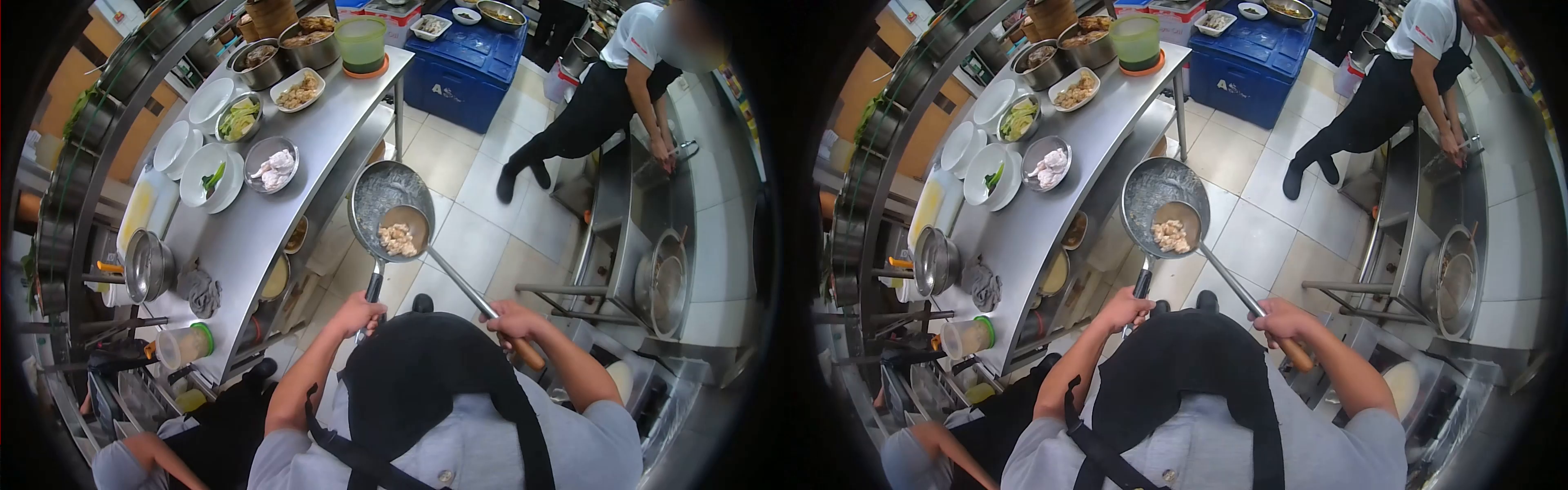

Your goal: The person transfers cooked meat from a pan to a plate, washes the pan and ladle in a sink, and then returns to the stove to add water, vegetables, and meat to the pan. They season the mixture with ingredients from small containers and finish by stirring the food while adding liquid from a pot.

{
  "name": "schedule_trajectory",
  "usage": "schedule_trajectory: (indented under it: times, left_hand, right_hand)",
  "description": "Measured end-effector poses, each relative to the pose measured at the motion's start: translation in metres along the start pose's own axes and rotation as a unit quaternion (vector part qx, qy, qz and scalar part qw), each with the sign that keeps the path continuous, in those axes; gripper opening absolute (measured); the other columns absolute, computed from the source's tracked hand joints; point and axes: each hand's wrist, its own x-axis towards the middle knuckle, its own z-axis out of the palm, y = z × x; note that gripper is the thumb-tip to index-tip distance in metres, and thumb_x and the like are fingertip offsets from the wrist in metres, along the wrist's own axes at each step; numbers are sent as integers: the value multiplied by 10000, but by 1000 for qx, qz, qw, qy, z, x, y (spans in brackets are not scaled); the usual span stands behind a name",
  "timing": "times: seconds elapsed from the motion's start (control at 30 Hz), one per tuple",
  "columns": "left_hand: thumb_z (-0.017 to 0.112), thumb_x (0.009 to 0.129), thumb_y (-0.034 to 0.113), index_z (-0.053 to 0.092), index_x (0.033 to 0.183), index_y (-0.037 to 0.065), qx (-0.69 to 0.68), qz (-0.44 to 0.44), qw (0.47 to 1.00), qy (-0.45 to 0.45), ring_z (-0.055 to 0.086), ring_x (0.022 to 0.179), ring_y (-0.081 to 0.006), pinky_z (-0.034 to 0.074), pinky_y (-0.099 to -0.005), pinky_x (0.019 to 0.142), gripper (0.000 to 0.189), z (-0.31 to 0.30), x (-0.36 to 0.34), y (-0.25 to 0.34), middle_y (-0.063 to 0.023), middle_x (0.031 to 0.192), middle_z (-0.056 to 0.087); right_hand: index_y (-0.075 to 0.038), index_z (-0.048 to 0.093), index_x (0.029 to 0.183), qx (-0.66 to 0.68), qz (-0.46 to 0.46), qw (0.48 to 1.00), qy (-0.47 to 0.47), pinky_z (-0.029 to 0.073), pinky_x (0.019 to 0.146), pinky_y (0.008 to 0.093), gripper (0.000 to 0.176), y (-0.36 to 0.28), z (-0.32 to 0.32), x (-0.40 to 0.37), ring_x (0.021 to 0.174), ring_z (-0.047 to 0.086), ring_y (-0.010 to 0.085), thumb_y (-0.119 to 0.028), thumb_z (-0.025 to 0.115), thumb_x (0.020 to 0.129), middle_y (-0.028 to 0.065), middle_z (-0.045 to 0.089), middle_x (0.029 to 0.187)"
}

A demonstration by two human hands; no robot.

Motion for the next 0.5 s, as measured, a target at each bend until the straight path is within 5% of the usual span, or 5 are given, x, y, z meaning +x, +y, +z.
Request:
schedule_trajectory:
  times: [0.1, 0.3, 0.5]
  left_hand:
    - [644, 827, 45, 453, 769, 50, 12, -7, 1000, -11, 466, 418, -103, 388, -272, 378, 199, -4, 2, -6, -22, 572, 485]
    - [636, 847, 65, 448, 730, 68, -64, -28, 995, -73, 442, 423, -89, 386, -264, 374, 221, -21, -10, -14, -4, 574, 455]
    - [630, 871, 88, 435, 686, 82, -118, -25, 986, -114, 423, 403, -102, 386, -275, 389, 269, -34, -19, -25, 0, 542, 434]
  right_hand:
    - [-18, 538, 1041, 132, 16, 986, -96, 409, 354, 285, 249, -14, -4, -4, 375, 496, 142, -21, 512, 793, 47, 484, 555]
    - [-43, 543, 1075, 194, 5, 975, -106, 334, 312, 230, 305, -75, -10, -23, 331, 418, 112, -24, 507, 773, 34, 475, 524]
    - [-49, 568, 1045, 111, -107, 986, -64, 324, 310, 241, 302, -177, 0, -15, 308, 397, 119, -33, 511, 749, 32, 446, 482]
